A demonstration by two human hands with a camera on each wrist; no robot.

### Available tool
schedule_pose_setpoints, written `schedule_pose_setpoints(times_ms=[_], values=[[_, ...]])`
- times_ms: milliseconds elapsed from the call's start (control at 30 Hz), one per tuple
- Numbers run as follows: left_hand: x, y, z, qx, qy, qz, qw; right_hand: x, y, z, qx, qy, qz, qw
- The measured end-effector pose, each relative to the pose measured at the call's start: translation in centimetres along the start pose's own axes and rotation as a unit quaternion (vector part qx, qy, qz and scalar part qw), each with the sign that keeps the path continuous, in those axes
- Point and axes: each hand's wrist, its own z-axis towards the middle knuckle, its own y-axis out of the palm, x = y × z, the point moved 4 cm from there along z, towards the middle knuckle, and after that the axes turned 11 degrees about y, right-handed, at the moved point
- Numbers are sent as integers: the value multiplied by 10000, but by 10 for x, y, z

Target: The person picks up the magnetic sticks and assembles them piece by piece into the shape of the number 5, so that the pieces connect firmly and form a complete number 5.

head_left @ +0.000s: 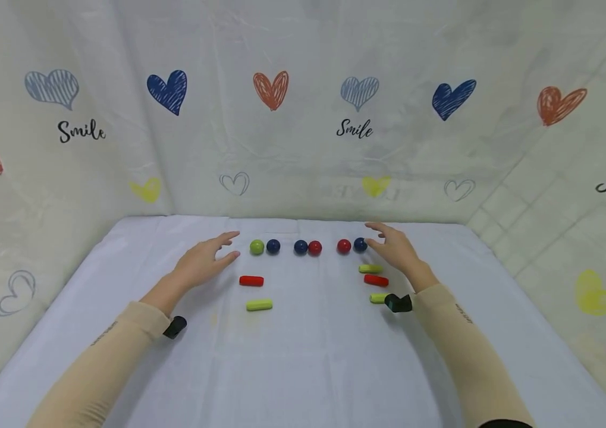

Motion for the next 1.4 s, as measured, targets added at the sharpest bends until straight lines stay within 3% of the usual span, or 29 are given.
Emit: schedule_pose_setpoints(times_ms=[300,567,833,1200,1400], values=[[12,14,2,-479,278,-209,9982,0,7,6,-274,304,15,9992],[18,22,6,-763,216,-479,9957,1,12,12,-503,544,79,9972],[26,29,7,-1092,471,-334,9923,-2,18,14,-638,645,-61,9959],[20,39,14,-1327,439,-291,9897,-4,20,12,-545,654,-294,9959],[16,37,15,-1341,458,-410,9891,-7,22,15,-486,627,-457,9958]])
